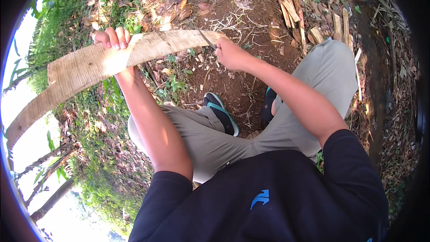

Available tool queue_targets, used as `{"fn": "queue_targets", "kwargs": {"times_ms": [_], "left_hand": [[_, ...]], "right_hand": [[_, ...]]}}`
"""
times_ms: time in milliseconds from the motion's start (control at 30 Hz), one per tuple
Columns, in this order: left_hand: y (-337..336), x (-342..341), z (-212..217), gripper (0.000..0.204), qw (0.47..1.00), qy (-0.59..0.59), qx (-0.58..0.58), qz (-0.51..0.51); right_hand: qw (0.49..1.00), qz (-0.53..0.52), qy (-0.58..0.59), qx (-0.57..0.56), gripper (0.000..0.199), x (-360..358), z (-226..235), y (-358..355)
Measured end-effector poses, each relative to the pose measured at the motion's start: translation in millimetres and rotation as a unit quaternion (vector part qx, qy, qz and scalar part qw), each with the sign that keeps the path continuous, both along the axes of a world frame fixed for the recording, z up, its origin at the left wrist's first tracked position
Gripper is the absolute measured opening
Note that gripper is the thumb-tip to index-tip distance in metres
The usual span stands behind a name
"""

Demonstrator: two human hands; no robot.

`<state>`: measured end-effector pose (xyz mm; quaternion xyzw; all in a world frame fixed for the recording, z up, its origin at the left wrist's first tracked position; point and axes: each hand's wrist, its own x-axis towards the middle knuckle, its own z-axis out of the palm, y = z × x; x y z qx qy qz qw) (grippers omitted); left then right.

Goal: The person sits cross-legged on the ground and uses a knife to shave and carve a long piece of wood held in their left hand. They repeatedly scrape the surface of the wood, removing thin strips and shaping the piece.

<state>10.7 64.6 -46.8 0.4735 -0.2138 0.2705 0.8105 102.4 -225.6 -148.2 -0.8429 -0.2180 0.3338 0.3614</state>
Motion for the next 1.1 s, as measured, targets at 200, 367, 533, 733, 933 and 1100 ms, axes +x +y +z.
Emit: {"fn": "queue_targets", "kwargs": {"times_ms": [200, 367, 533, 733, 933, 1100], "left_hand": [[-1, -3, -2, 0.030, 1.000, -0.002, -0.006, 0.002], [7, -2, -1, 0.028, 1.000, 0.014, 0.016, -0.012], [7, -4, -7, 0.031, 1.000, -0.010, -0.013, 0.010], [2, -6, -8, 0.029, 0.997, 0.002, -0.048, 0.064], [-4, -6, -3, 0.027, 0.994, 0.026, -0.058, 0.089], [-9, -7, -1, 0.026, 0.993, 0.019, -0.063, 0.094]], "right_hand": [[0.996, -0.073, -0.032, 0.043, 0.030, -5, 16, 0], [0.992, 0.113, 0.049, 0.023, 0.020, -20, 31, -7], [0.987, 0.111, -0.105, 0.040, 0.019, -46, 32, -19], [0.982, 0.187, -0.012, -0.028, 0.022, -57, 72, -34], [0.974, 0.219, -0.024, -0.050, 0.025, -30, 98, -38], [0.964, 0.226, -0.087, -0.108, 0.028, 1, 106, -46]]}}
